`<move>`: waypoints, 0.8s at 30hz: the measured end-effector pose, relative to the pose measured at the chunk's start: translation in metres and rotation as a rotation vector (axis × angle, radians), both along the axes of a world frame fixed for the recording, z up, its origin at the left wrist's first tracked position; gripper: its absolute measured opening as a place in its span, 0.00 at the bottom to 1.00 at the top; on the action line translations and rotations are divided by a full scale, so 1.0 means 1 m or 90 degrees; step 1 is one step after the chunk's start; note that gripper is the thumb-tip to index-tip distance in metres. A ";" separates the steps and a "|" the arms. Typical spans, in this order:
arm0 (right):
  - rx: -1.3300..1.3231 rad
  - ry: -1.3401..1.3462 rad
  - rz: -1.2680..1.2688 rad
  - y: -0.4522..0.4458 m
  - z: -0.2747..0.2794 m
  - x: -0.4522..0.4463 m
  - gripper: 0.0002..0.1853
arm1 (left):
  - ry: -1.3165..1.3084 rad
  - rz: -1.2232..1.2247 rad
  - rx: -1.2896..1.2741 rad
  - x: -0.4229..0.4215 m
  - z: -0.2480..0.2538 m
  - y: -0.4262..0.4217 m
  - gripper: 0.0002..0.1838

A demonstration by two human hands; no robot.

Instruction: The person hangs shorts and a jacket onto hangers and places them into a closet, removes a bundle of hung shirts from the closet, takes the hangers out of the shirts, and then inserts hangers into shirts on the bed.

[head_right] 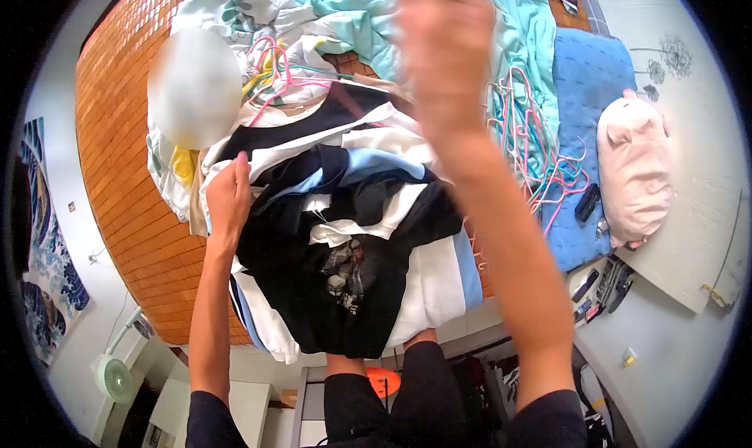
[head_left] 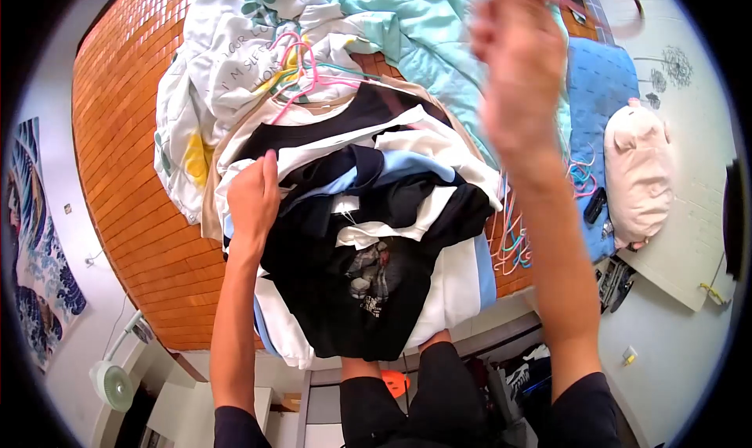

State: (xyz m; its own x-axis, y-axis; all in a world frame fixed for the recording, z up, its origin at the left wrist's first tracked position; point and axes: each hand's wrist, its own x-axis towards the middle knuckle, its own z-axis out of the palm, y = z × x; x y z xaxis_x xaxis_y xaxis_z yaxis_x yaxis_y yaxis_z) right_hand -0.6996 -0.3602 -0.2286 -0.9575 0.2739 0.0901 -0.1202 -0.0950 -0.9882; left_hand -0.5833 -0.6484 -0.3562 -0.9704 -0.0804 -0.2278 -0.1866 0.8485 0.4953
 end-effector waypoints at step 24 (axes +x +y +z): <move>0.562 -0.022 0.385 -0.073 -0.104 0.050 0.18 | 0.237 0.003 0.195 0.015 0.008 -0.025 0.08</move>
State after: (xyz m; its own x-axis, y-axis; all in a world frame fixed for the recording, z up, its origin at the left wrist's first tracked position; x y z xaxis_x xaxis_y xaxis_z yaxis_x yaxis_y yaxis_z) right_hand -0.6497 -0.4327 -0.3328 -0.9185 -0.3953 -0.0058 -0.2629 0.6216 -0.7379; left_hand -0.5683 -0.6731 -0.3483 -0.9902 -0.0687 0.1214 0.0474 0.6522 0.7566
